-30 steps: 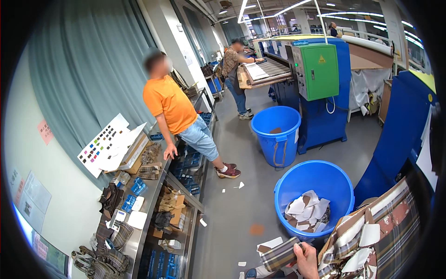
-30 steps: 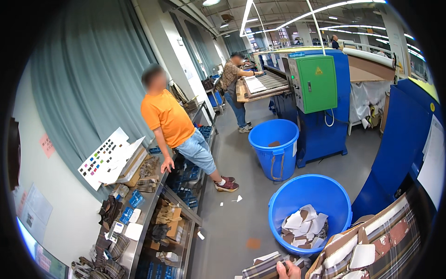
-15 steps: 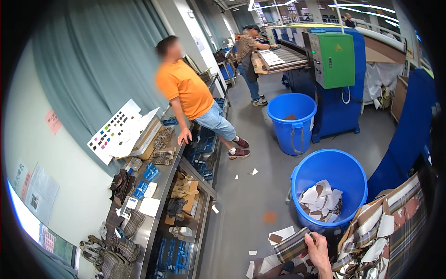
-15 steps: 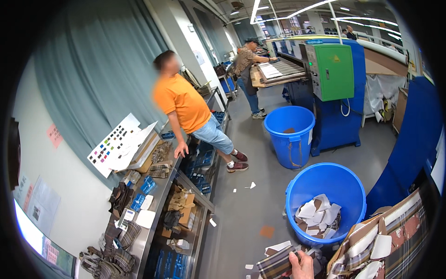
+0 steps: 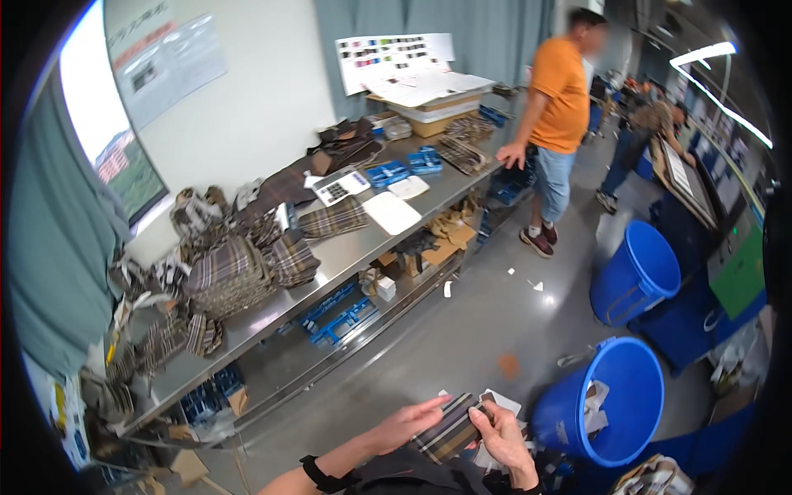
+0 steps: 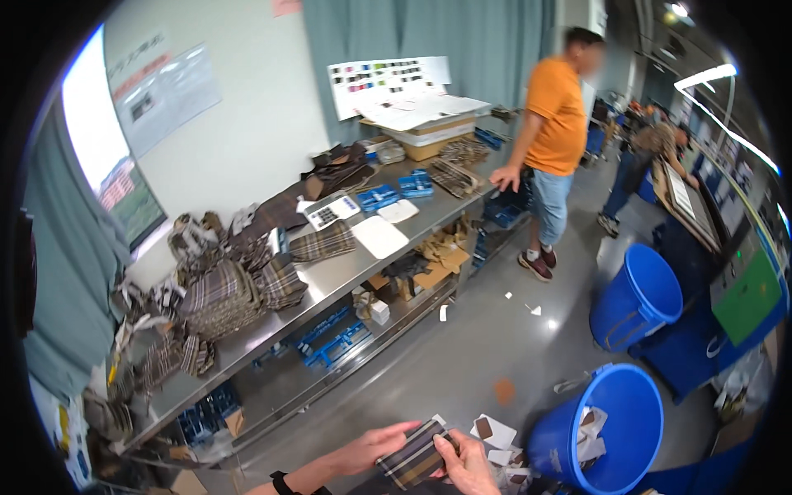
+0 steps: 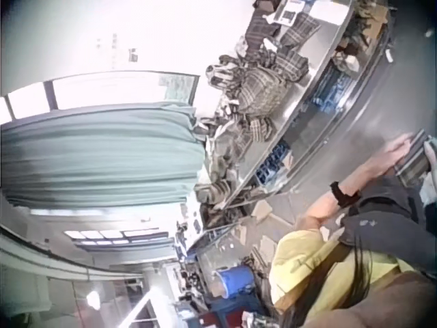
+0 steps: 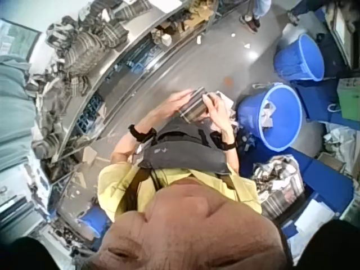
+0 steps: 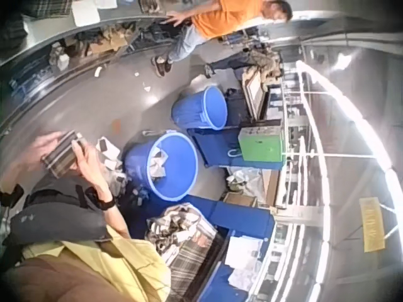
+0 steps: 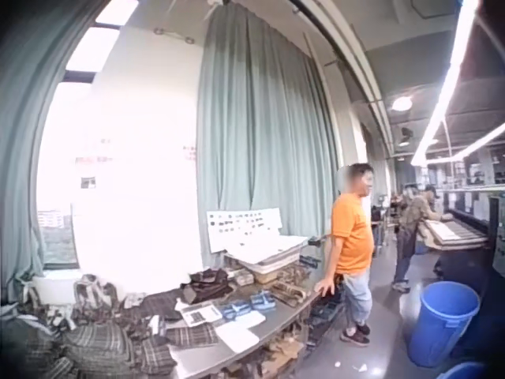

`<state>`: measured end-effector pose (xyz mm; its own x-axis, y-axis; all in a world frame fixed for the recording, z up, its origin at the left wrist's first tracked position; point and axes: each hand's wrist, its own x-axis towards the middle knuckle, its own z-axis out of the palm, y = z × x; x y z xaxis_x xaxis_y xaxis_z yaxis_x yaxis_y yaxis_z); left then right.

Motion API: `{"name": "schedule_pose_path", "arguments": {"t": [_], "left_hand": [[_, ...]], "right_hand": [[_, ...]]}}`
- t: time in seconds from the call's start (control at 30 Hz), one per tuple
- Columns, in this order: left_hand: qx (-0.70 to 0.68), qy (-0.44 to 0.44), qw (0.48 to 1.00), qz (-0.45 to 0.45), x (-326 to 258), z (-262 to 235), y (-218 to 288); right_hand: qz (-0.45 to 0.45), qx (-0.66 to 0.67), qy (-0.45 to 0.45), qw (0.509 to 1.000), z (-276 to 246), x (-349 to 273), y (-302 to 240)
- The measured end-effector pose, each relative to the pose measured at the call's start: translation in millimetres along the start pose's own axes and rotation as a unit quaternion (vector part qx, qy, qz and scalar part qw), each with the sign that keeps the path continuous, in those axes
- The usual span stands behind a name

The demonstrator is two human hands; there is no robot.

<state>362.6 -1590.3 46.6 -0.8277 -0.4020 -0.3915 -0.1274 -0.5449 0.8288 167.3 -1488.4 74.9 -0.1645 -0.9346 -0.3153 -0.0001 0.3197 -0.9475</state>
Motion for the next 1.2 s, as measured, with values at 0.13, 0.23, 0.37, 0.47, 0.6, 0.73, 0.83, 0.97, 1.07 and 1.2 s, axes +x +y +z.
{"name": "schedule_pose_path", "arguments": {"t": [0.13, 0.23, 0.37, 0.47, 0.6, 0.73, 0.83, 0.97, 1.07, 1.2], "left_hand": [[-0.017, -0.008, 0.998, 0.066, 0, -15, -11], [0.047, 0.022, 0.991, 0.12, 1, -27, -5], [0.075, 0.102, 0.982, 0.14, 5, -45, 11], [0.099, 0.163, 0.972, 0.135, 3, -61, 14], [0.113, 0.251, 0.948, 0.16, -11, -84, 6], [-0.021, 0.281, 0.951, 0.128, -34, -114, 4], [0.02, 0.31, 0.94, 0.14, -41, -154, -3], [0.012, 0.387, 0.884, 0.262, -79, -217, -10], [-0.023, 0.47, 0.841, 0.266, -137, -267, -12], [-0.096, 0.629, 0.717, 0.286, -212, -321, -19]], "right_hand": [[-0.012, -0.049, 0.01, 0.999, 18, 22, -9], [-0.011, -0.044, -0.005, 0.999, 23, 45, -4], [0.013, -0.005, -0.055, 0.998, 29, 78, -15], [0.001, -0.035, -0.098, 0.995, 35, 105, -31], [-0.023, -0.025, -0.152, 0.988, 54, 152, -27], [-0.002, -0.041, -0.193, 0.98, 91, 184, -41], [-0.011, -0.038, -0.224, 0.974, 120, 209, -39], [-0.011, -0.062, -0.234, 0.97, 174, 249, -42], [-0.012, -0.049, -0.224, 0.973, 219, 287, -41], [-0.015, -0.066, -0.228, 0.971, 279, 313, -57]]}}
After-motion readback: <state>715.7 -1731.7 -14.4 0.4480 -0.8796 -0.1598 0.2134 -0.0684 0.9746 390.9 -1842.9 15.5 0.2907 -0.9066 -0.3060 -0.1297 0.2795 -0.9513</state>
